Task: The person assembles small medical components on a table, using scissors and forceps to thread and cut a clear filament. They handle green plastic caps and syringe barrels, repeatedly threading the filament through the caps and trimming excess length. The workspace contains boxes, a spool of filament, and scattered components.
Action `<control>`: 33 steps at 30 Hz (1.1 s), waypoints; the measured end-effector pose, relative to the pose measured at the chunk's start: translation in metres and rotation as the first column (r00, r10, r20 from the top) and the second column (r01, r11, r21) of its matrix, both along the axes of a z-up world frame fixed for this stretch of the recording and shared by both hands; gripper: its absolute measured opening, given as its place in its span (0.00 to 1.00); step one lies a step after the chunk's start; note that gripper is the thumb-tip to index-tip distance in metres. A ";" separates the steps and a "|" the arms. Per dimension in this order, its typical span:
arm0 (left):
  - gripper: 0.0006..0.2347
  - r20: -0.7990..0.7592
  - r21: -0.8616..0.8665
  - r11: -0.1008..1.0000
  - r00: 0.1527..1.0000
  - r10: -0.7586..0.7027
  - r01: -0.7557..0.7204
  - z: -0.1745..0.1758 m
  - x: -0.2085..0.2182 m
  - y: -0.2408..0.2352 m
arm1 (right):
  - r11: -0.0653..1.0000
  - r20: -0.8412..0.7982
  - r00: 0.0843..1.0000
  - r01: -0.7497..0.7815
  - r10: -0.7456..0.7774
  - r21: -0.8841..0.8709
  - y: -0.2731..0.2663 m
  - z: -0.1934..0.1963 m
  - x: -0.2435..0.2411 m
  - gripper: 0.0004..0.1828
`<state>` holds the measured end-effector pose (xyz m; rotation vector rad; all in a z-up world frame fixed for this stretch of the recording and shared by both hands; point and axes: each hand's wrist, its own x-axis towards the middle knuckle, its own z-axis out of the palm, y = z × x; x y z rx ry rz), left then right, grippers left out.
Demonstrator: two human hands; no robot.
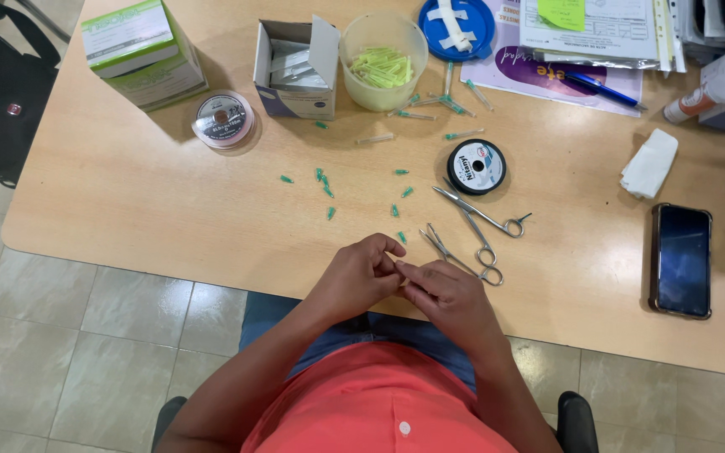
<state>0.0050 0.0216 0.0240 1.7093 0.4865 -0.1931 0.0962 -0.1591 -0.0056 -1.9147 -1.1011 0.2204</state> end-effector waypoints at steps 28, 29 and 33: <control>0.22 -0.275 -0.386 0.921 0.948 -0.161 0.045 0.006 0.054 0.050 | 0.980 0.343 0.938 -0.106 0.042 0.171 0.021 0.011 0.024 0.04; 0.19 -0.229 -0.354 0.935 0.965 -0.128 0.040 -0.001 0.058 0.050 | 0.979 0.319 0.948 -0.068 0.004 0.190 0.021 0.011 0.026 0.04; 0.14 0.070 0.540 0.839 0.997 0.031 -0.064 -0.041 0.088 0.066 | 0.974 0.260 0.958 0.069 -0.125 0.216 0.016 0.011 0.033 0.04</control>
